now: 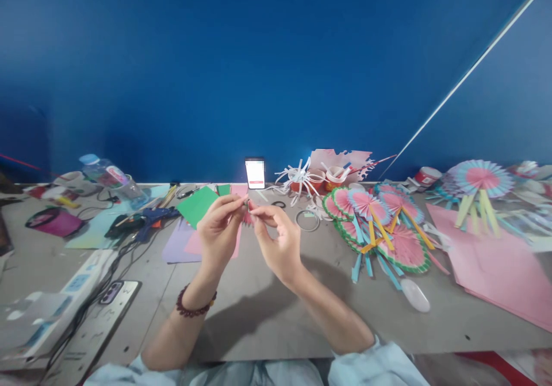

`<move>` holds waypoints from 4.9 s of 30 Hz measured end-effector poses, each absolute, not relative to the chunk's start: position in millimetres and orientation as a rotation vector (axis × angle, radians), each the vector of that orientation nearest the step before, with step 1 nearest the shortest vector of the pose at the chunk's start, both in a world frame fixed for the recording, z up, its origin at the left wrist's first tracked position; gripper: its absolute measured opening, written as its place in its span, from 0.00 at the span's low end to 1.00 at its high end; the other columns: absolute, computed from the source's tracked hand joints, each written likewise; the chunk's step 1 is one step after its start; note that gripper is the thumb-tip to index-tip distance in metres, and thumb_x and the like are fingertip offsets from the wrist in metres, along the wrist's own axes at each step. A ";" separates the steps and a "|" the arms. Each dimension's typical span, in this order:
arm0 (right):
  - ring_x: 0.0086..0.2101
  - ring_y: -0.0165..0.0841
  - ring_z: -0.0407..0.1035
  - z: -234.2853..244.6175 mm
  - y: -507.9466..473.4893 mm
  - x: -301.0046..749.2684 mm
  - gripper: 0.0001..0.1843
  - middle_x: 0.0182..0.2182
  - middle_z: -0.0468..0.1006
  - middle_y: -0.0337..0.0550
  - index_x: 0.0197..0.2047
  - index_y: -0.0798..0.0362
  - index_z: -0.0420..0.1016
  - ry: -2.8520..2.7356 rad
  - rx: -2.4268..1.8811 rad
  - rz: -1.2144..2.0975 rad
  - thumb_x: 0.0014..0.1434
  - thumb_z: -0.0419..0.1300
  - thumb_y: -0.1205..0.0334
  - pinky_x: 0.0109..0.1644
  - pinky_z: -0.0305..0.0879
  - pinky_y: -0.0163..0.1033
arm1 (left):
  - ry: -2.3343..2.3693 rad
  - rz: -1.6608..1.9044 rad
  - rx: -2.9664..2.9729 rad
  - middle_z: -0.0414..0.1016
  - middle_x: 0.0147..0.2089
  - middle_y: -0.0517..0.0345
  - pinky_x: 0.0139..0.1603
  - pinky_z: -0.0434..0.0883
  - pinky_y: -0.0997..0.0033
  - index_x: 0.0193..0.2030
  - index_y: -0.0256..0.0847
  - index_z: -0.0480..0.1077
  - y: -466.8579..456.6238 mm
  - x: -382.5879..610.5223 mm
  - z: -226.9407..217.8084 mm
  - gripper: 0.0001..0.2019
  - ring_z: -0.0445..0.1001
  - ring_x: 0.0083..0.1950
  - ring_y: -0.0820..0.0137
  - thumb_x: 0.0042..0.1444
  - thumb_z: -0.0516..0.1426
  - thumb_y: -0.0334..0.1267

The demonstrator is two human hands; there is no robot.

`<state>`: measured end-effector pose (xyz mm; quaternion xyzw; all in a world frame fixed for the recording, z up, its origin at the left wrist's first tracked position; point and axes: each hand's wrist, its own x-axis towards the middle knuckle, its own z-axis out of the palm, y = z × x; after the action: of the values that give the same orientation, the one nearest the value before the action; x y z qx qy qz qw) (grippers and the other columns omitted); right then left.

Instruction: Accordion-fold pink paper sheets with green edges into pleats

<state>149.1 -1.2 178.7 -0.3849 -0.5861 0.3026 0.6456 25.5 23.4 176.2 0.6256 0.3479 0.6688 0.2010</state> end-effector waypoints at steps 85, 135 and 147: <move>0.66 0.45 0.48 28.4 5.7 185.1 0.29 0.67 0.55 0.52 0.67 0.59 0.58 -2.300 -1.843 0.236 0.66 0.42 0.57 0.69 0.42 0.54 | 1.744 0.237 2.659 0.65 0.64 0.39 0.67 0.57 0.51 0.62 0.30 0.63 23.5 20.0 21.7 0.23 0.64 0.65 0.57 0.60 0.44 0.23; 0.67 0.43 0.46 23.8 23.7 213.8 0.32 0.68 0.53 0.47 0.68 0.51 0.55 -2.487 -1.609 0.308 0.66 0.43 0.46 0.69 0.42 0.54 | 1.445 1.209 1.166 0.68 0.31 0.65 0.38 0.71 0.74 0.56 0.40 0.66 18.4 -2.2 29.9 0.32 0.71 0.33 0.74 0.41 0.66 0.31; 0.67 0.42 0.46 31.1 19.2 211.3 0.30 0.68 0.53 0.48 0.68 0.53 0.55 -2.531 -1.605 0.275 0.66 0.44 0.51 0.69 0.43 0.52 | 2.036 0.502 2.314 0.69 0.49 0.44 0.48 0.71 0.58 0.48 0.38 0.70 -11.7 4.7 40.6 0.14 0.69 0.51 0.58 0.60 0.48 0.27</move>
<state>211.3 19.2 31.1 -0.5322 -0.8391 0.0912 0.0660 4.7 -11.7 40.6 0.7409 0.6520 0.1607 0.0093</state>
